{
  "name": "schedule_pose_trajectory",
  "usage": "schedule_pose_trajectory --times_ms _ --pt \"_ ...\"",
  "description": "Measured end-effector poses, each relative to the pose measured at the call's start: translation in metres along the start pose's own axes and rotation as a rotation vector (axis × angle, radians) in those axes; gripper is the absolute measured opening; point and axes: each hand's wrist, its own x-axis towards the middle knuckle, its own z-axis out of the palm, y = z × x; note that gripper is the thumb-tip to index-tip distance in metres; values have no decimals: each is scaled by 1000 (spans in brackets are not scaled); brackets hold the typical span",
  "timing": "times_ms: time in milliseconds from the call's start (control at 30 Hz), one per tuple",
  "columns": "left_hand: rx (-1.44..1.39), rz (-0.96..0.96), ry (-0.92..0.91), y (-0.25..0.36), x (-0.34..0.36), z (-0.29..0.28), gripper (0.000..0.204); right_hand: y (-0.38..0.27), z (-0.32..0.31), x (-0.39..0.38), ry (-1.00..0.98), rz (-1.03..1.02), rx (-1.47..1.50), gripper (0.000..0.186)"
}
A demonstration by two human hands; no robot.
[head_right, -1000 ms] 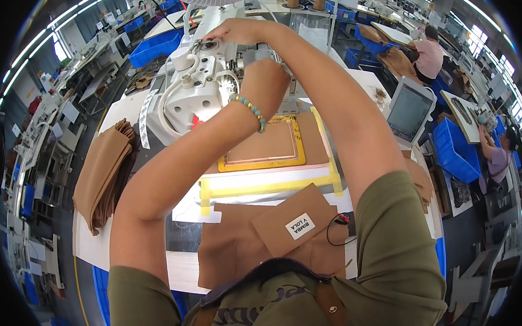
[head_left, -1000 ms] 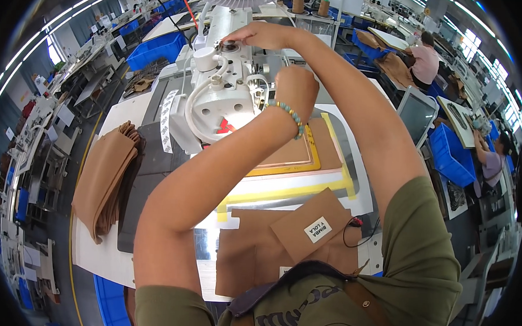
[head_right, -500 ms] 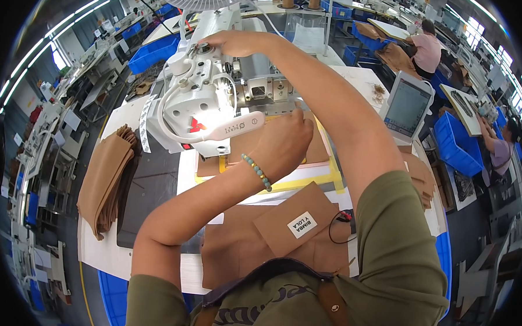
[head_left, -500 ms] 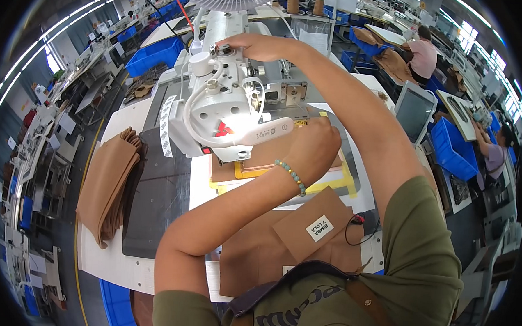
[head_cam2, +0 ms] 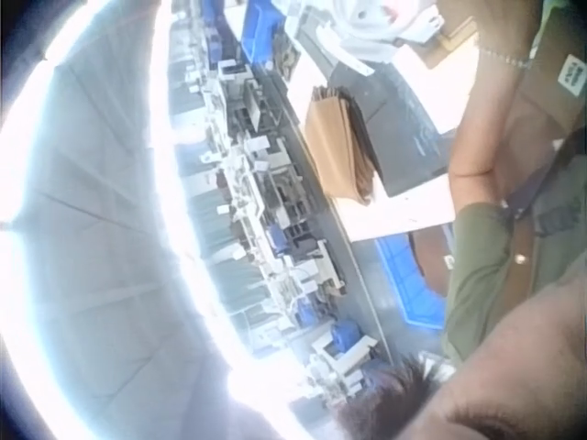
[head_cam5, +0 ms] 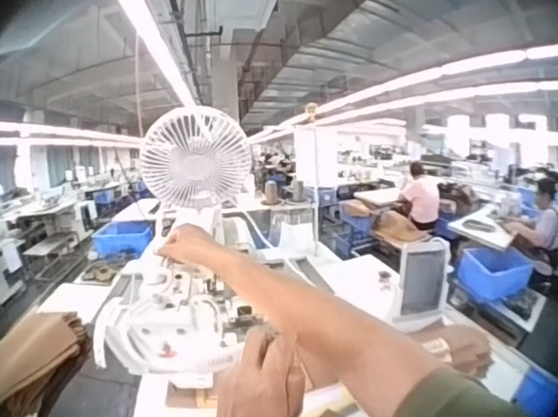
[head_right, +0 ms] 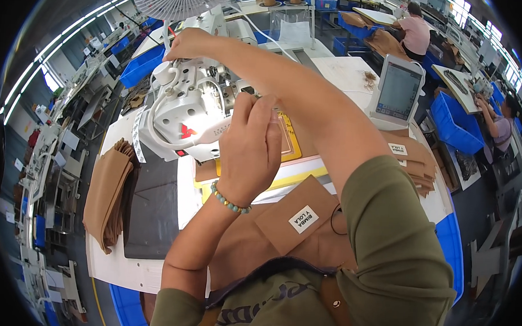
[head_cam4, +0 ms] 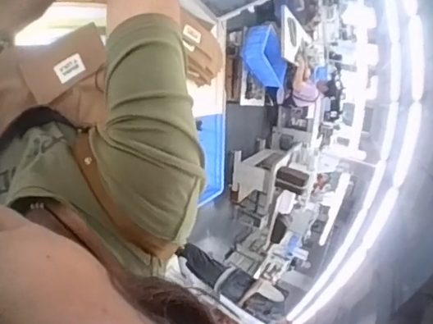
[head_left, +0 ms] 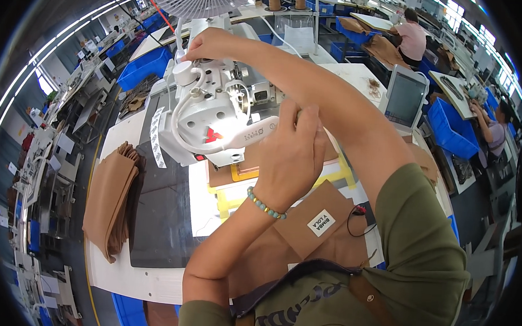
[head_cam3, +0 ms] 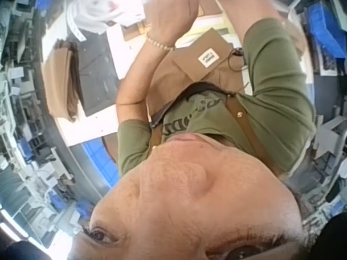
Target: The recorder is sewing small leather pockets onto larger leather pieces using an industrial sewing machine.
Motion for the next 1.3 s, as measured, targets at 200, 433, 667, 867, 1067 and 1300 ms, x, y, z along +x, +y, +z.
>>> schedule_pose_trajectory --times_ms 200,433,667,867,1067,1300 --pt "-97 -53 69 4 -5 -19 22 5 1 30 -58 -11 -166 30" --pt "-679 -548 131 9 -20 -41 16 0 -16 2 96 -131 -251 41" --pt "-1186 -716 164 4 -22 -21 18 -4 -29 -14 -12 61 -189 61" --pt "-1305 -813 152 4 -27 -20 34 -15 -8 9 -73 67 -378 56" --pt "-1431 -823 49 2 -33 -23 41 -14 -13 -5 -49 60 -161 59" --pt "-1782 -813 11 -20 -38 -12 38 23 -94 -152 142 -140 -151 58"
